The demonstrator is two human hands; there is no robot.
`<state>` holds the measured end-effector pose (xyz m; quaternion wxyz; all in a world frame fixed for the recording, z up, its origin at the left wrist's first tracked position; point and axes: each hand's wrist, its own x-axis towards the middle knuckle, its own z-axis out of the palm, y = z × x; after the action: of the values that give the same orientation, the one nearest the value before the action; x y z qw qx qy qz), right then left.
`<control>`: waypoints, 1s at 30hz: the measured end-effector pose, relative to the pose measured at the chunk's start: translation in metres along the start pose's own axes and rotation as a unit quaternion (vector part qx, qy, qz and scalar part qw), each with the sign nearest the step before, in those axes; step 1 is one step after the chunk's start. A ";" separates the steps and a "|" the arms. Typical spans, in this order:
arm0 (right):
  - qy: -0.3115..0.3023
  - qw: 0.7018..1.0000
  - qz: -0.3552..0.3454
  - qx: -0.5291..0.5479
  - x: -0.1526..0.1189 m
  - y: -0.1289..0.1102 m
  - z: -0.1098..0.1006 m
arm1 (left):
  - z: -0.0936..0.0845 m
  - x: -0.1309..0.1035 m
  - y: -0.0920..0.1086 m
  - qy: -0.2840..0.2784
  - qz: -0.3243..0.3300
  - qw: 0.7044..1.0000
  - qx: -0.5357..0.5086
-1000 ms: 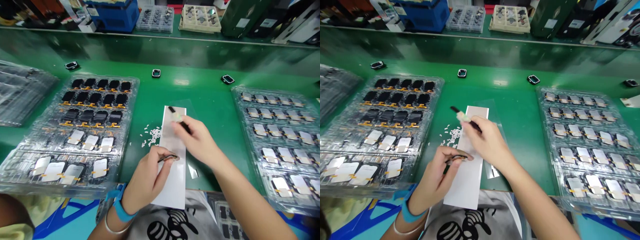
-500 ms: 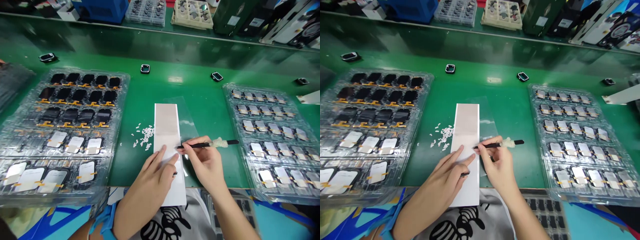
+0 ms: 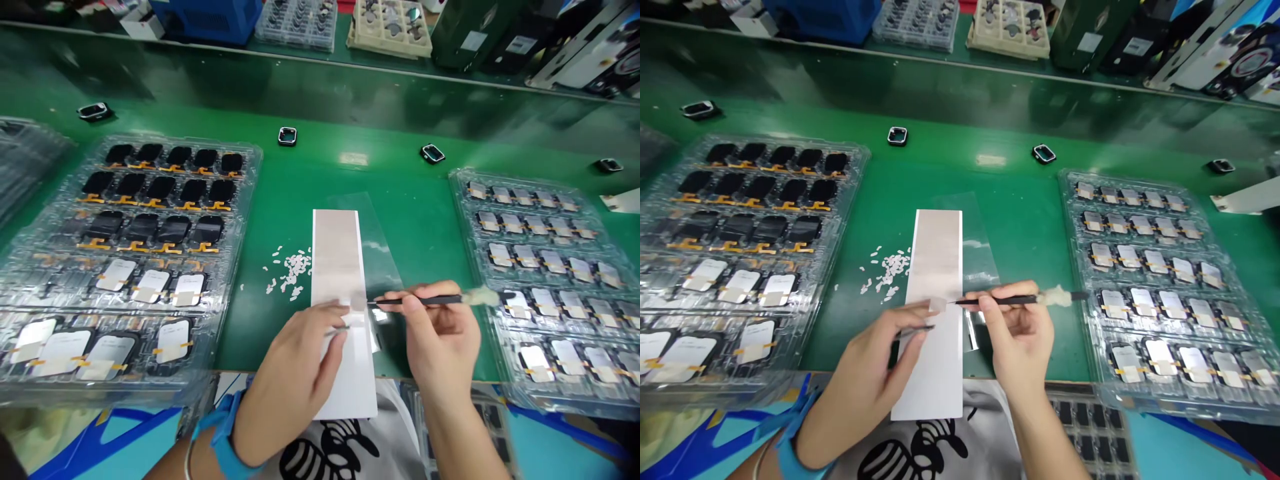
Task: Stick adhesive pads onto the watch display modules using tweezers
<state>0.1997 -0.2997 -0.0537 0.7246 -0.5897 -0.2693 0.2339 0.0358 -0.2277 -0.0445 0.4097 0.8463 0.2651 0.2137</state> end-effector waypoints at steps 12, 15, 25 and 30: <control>0.000 0.996 -0.070 0.063 -0.020 -0.001 0.028 | 0.014 0.018 0.008 0.066 -0.152 0.862 -0.478; 0.006 0.997 -0.049 0.059 -0.020 -0.002 0.027 | 0.016 0.017 0.006 0.064 -0.126 0.871 -0.471; 0.010 0.999 -0.033 0.020 -0.019 0.000 0.027 | 0.019 0.017 0.003 0.069 -0.132 0.882 -0.447; 0.003 0.999 -0.031 0.005 -0.020 0.001 0.026 | 0.022 0.020 0.002 0.098 -0.137 0.886 -0.432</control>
<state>0.1671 -0.2938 -0.0525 0.7353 -0.5779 -0.2845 0.2108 0.0644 -0.2289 -0.0524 0.7321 0.5153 0.2982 0.3311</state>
